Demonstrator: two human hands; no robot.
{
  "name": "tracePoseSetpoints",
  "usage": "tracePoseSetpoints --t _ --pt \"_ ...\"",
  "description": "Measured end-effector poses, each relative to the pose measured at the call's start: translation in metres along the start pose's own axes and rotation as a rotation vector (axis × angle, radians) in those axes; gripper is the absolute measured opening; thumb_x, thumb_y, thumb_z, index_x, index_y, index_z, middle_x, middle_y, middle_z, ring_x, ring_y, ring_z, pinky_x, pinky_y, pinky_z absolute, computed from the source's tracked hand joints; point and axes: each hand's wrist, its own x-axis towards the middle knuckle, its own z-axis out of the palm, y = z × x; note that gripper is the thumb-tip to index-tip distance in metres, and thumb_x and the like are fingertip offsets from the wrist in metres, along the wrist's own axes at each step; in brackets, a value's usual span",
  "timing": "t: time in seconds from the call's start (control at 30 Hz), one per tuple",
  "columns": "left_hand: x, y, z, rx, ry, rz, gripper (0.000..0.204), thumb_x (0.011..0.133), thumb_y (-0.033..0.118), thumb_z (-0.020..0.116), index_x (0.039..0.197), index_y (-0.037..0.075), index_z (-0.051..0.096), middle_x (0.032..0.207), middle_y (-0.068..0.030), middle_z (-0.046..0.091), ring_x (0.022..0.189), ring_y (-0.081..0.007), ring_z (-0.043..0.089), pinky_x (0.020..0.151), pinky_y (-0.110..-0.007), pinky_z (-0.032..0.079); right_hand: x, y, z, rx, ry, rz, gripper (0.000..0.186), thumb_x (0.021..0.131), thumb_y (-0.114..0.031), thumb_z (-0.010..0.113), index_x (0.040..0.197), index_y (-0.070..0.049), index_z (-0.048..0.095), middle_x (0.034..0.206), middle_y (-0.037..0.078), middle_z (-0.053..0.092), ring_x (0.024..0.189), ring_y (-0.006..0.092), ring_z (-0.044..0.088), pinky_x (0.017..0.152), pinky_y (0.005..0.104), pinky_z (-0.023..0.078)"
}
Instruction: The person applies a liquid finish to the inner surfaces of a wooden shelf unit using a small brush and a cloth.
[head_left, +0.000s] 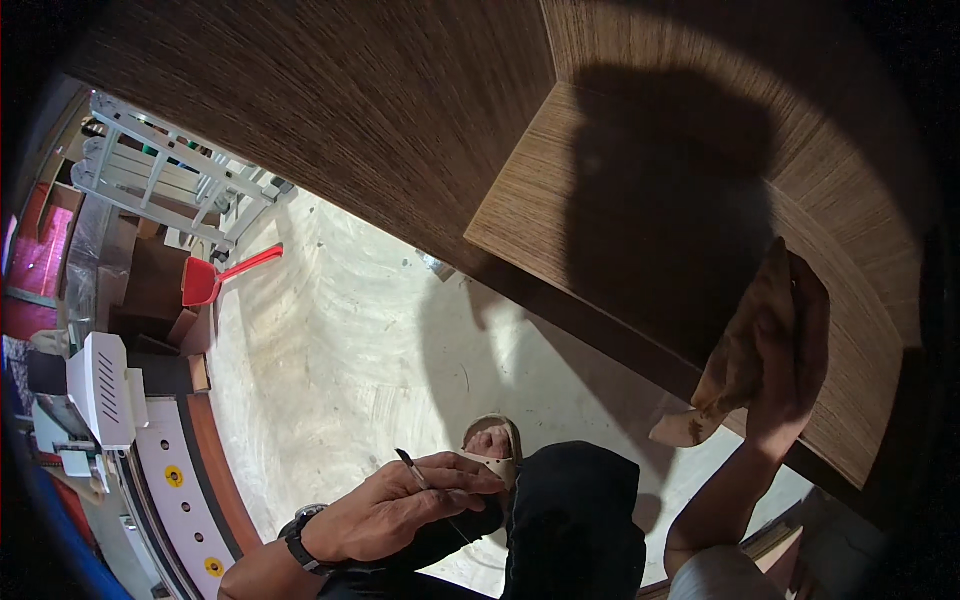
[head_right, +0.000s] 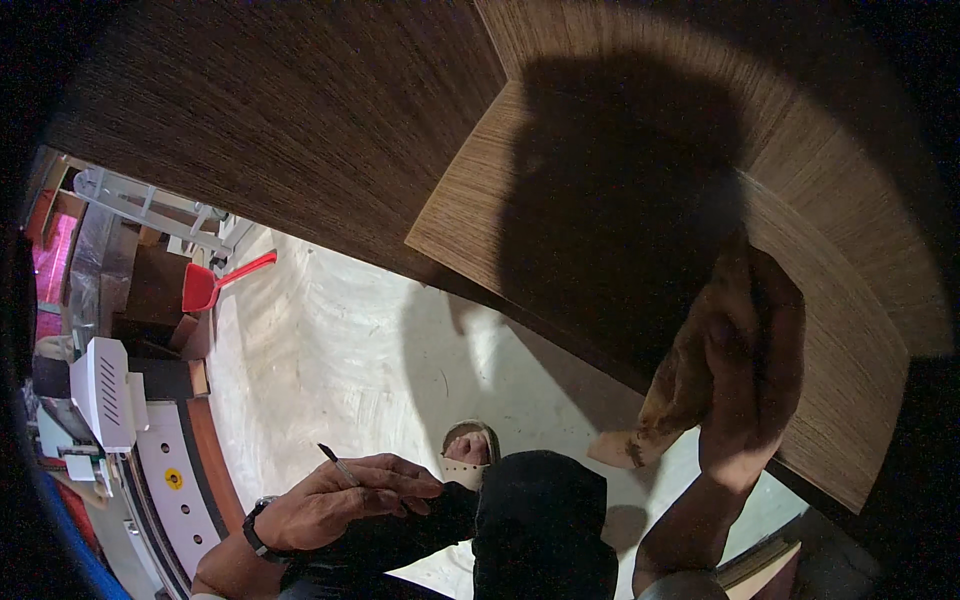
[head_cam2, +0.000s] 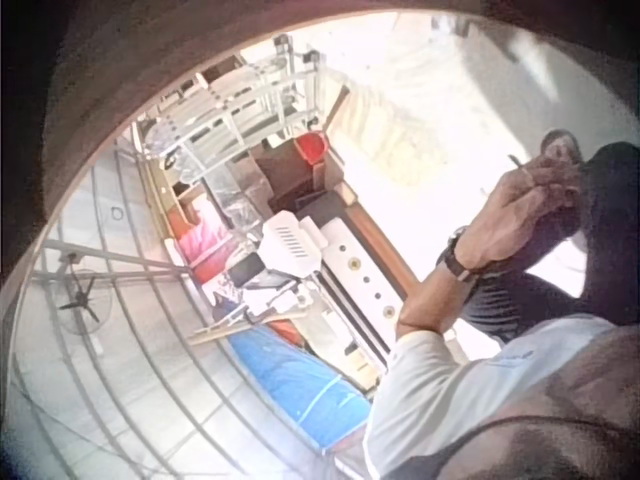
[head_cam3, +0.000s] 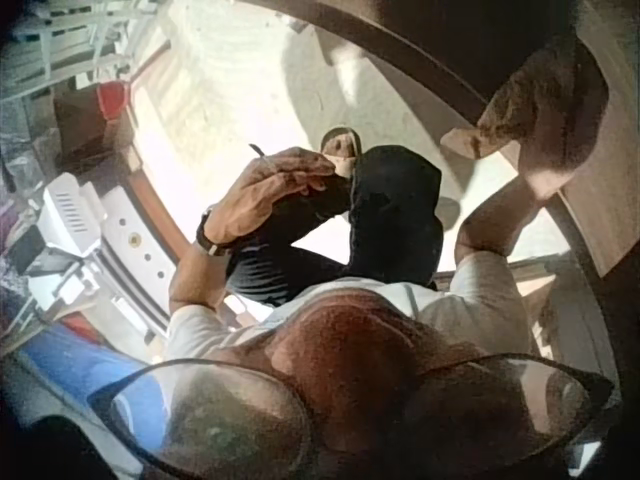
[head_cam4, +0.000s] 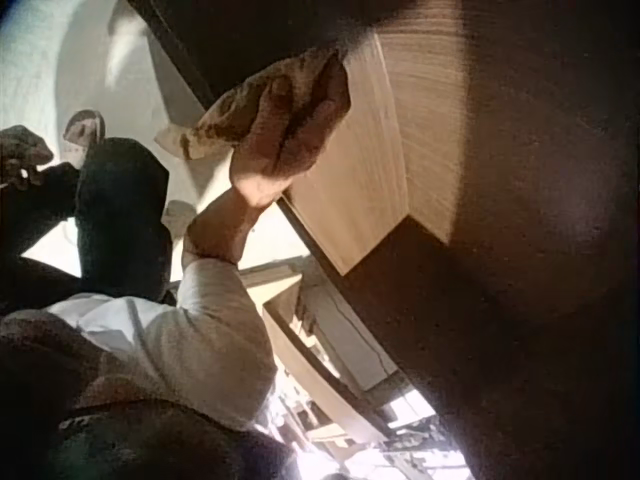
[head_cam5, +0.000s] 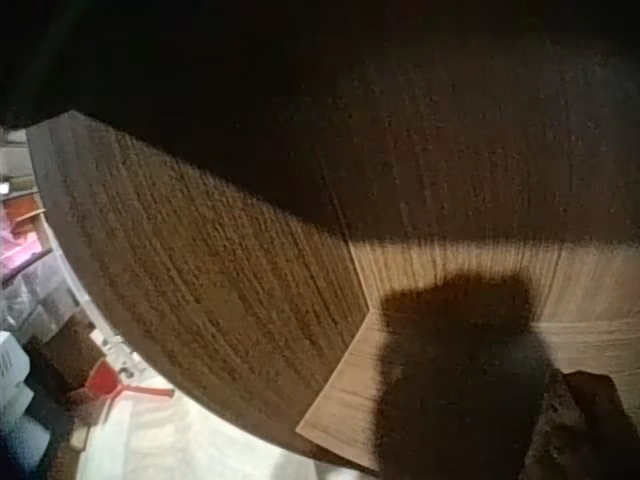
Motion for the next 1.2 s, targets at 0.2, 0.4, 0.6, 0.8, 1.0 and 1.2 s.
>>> tracePoseSetpoints --t 0.2,0.4,0.6,0.8,1.0,1.2 --pt "-0.001 0.002 0.004 -0.008 0.008 0.007 0.047 0.107 0.034 0.048 0.125 -0.004 0.069 0.136 -0.0169 0.063 0.13 -0.0313 0.053 0.111 -0.042 0.044 0.001 -0.006 -0.001 0.045 -0.029 0.053 0.063 0.088 -0.027 0.054 0.145 -0.001 0.05 0.146 0.018 0.053 0.136 0.0339 0.049 0.116 0.0453 0.034" --pt "-0.001 0.025 0.031 0.025 0.093 -0.108 0.05 0.108 0.035 0.045 0.124 -0.007 0.066 0.127 -0.0196 0.065 0.107 -0.0264 0.069 0.096 -0.038 0.053 -0.001 -0.007 0.0 0.073 -0.014 0.038 0.055 0.089 -0.023 0.056 0.14 -0.001 0.054 0.138 0.017 0.058 0.129 0.0309 0.053 0.112 0.0425 0.037" --pt "-0.003 0.036 0.052 -0.009 0.067 -0.164 0.05 0.108 0.038 0.046 0.121 -0.005 0.067 0.118 -0.0176 0.07 0.103 -0.0226 0.07 0.094 -0.037 0.055 0.001 -0.012 -0.004 0.136 -0.042 0.085 0.04 0.09 -0.015 0.06 0.127 0.0 0.061 0.119 0.008 0.064 0.113 0.0194 0.056 0.101 0.0329 0.042" --pt "0.0 0.044 0.069 0.088 0.094 0.069 0.053 0.107 0.044 0.049 0.117 -0.004 0.068 0.108 -0.0139 0.071 0.097 -0.0198 0.069 0.085 -0.033 0.054 0.006 -0.004 -0.006 0.373 -0.076 0.032 0.016 0.096 -0.005 0.064 0.112 -0.002 0.063 0.1 0.004 0.063 0.092 0.0121 0.057 0.085 0.0277 0.047" --pt "0.022 0.059 0.071 0.169 0.076 0.257 0.053 0.108 0.041 0.049 0.126 -0.007 0.062 0.113 -0.0117 0.069 0.108 -0.0188 0.066 0.097 -0.032 0.048 0.004 -0.007 -0.01 0.426 -0.099 0.08 0.014 0.095 0.0 0.065 0.109 -0.002 0.065 0.101 0.002 0.065 0.092 0.0101 0.057 0.083 0.0257 0.048" --pt "0.045 0.056 0.092 0.106 0.034 0.755 0.055 0.109 0.042 0.046 0.119 -0.006 0.07 0.114 -0.0075 0.07 0.112 -0.0149 0.055 0.109 -0.033 0.033 -0.051 -0.03 0.002 0.666 -0.147 0.214 0.022 0.092 -0.007 0.07 0.114 -0.003 0.068 0.108 0.005 0.069 0.102 0.0156 0.063 0.09 0.0322 0.052"
